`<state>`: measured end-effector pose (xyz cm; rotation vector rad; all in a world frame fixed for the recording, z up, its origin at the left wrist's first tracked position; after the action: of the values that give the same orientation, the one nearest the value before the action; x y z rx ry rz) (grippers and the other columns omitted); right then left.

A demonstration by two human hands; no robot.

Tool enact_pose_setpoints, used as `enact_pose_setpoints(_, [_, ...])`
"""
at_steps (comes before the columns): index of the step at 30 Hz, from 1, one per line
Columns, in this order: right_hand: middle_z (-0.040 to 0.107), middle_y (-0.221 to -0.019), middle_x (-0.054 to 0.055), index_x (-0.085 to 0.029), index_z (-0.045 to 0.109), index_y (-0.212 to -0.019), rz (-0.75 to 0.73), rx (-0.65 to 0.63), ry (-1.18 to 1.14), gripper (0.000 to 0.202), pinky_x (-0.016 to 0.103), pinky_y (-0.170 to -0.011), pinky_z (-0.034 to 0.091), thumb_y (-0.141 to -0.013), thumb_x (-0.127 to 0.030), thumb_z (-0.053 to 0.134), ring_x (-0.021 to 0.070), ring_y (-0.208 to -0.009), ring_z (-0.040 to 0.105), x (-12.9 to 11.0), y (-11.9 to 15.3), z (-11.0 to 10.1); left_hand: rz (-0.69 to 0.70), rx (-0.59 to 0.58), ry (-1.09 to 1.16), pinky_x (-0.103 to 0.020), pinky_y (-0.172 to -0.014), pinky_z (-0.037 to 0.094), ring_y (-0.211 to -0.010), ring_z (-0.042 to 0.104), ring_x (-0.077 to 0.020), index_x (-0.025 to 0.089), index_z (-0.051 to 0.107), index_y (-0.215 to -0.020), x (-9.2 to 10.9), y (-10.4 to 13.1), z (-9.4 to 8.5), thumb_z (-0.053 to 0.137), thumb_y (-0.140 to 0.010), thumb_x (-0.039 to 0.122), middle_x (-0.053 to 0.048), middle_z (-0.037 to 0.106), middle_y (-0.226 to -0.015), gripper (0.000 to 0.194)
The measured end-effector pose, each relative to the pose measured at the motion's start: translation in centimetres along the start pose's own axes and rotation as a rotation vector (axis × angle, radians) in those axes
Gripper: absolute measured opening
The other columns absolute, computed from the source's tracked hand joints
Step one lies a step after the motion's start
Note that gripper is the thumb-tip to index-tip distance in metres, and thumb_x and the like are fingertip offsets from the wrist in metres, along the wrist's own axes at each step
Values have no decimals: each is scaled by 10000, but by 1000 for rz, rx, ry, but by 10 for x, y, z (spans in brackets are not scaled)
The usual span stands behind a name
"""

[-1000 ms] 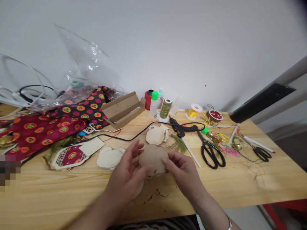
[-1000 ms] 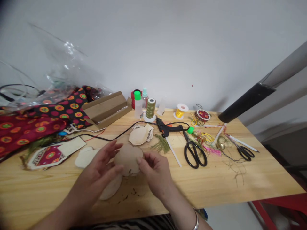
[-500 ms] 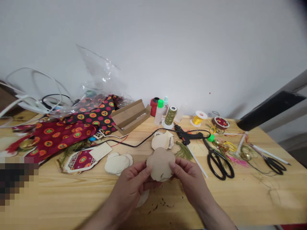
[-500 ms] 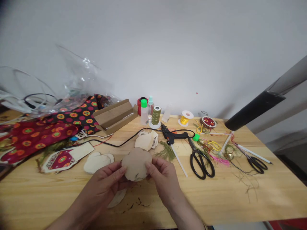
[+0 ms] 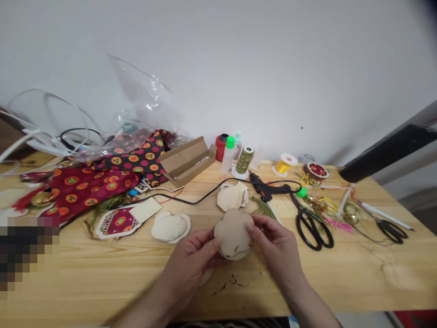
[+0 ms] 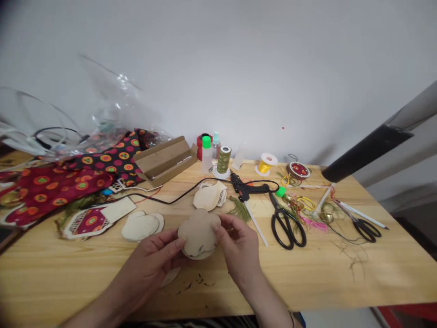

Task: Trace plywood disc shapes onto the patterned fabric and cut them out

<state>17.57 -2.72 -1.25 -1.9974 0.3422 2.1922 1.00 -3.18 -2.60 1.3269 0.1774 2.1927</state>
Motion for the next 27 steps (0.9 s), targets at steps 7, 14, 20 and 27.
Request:
enact_pose_setpoints(7, [655, -646, 16, -162, 735, -783, 114, 77, -118, 251, 232, -487, 432, -656, -368, 800, 101, -513, 497, 9, -4, -11, -11, 12, -6, -298, -716, 557, -882, 685, -232, 183, 756, -981, 2, -1, -2, 714, -768, 299, -111, 750, -1006, 246])
enact_pose_setpoints(14, [650, -644, -3, -146, 700, -784, 98, 194, -382, 283, 177, -498, 421, -625, -336, 837, 72, -530, 511, 2, -15, -32, -10, 85, 38, -329, -707, 580, -872, 697, -247, 163, 748, -985, 4, -3, -8, 732, -752, 295, -119, 751, -993, 269])
enact_pose_setpoints(20, [672, -688, 6, -146, 691, -800, 103, 215, -408, 284, 181, -510, 439, -625, -315, 840, 80, -548, 536, 0, -18, -40, -10, 110, 38, -318, -677, 581, -821, 700, -234, 141, 750, -958, 5, -3, -10, 752, -728, 293, -126, 753, -964, 276])
enact_pose_setpoints(27, [655, -656, -13, -153, 682, -813, 111, 182, -396, 285, 195, -527, 432, -651, -340, 823, 85, -546, 536, 8, -17, -35, -18, 119, 35, -320, -707, 580, -826, 702, -228, 149, 750, -948, 3, -5, -14, 742, -740, 298, -122, 752, -983, 256])
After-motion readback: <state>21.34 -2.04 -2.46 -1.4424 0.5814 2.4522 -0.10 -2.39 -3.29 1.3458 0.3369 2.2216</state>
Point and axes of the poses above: each hand's wrist, its own y-axis away from the middle knuckle, its own z-axis out of the palm, x = y × z, the point moved 5 cm from there along -y, towards the middle knuckle
